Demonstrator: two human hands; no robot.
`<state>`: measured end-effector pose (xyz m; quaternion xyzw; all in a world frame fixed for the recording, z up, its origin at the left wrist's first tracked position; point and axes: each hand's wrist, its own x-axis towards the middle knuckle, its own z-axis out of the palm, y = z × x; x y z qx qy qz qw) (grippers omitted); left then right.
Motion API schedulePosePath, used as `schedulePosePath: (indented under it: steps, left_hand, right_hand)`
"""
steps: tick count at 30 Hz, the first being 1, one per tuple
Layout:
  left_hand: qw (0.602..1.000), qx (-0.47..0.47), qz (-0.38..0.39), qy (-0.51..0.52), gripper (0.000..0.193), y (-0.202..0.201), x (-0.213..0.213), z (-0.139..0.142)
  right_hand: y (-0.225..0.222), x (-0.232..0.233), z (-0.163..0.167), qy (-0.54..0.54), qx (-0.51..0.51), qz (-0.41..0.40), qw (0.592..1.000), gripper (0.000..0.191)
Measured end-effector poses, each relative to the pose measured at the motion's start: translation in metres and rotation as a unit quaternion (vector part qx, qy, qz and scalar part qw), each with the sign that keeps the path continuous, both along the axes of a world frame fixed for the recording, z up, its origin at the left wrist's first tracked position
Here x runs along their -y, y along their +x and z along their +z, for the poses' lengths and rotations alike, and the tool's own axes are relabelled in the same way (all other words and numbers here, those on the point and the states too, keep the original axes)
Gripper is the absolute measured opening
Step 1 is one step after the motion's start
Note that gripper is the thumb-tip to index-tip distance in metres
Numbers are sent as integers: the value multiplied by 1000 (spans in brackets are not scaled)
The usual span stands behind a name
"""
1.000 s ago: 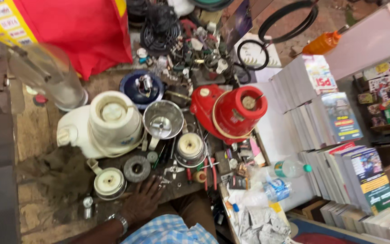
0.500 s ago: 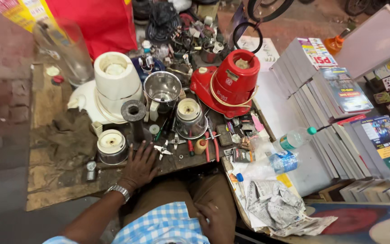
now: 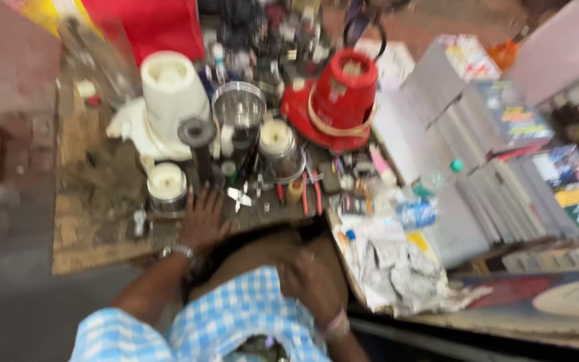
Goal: The person assembles a blender jar by inserting a blade assembly, placing a plastic base, and securing it with a nut. They repeat this process for multiple jars, using a cloth to wipe parts and handling small metal components on a cluttered workbench.
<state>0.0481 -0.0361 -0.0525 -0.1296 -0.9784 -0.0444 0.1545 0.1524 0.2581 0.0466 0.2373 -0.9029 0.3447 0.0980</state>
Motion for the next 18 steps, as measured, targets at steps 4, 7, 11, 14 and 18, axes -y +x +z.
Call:
schedulePosePath:
  steps: [4, 7, 11, 14, 18]
  left_hand:
    - [999, -13, -30, 34, 74, 5, 4, -14]
    - [992, -60, -52, 95, 67, 3, 8, -22]
    - [983, -99, -60, 145, 64, 3, 13, -30]
    - [980, -80, -65, 170, 64, 5, 16, -39]
    - [970, -96, -87, 206, 62, 3, 20, -47]
  right_hand:
    - [-43, 8, -22, -77, 41, 5, 996, 21]
    - [-89, 36, -43, -90, 25, -23, 995, 23]
    - [-139, 75, -66, -62, 21, -26, 998, 20]
    - [-164, 97, -82, 19, 25, -8, 999, 16]
    - [-185, 116, -97, 115, 78, 7, 990, 18]
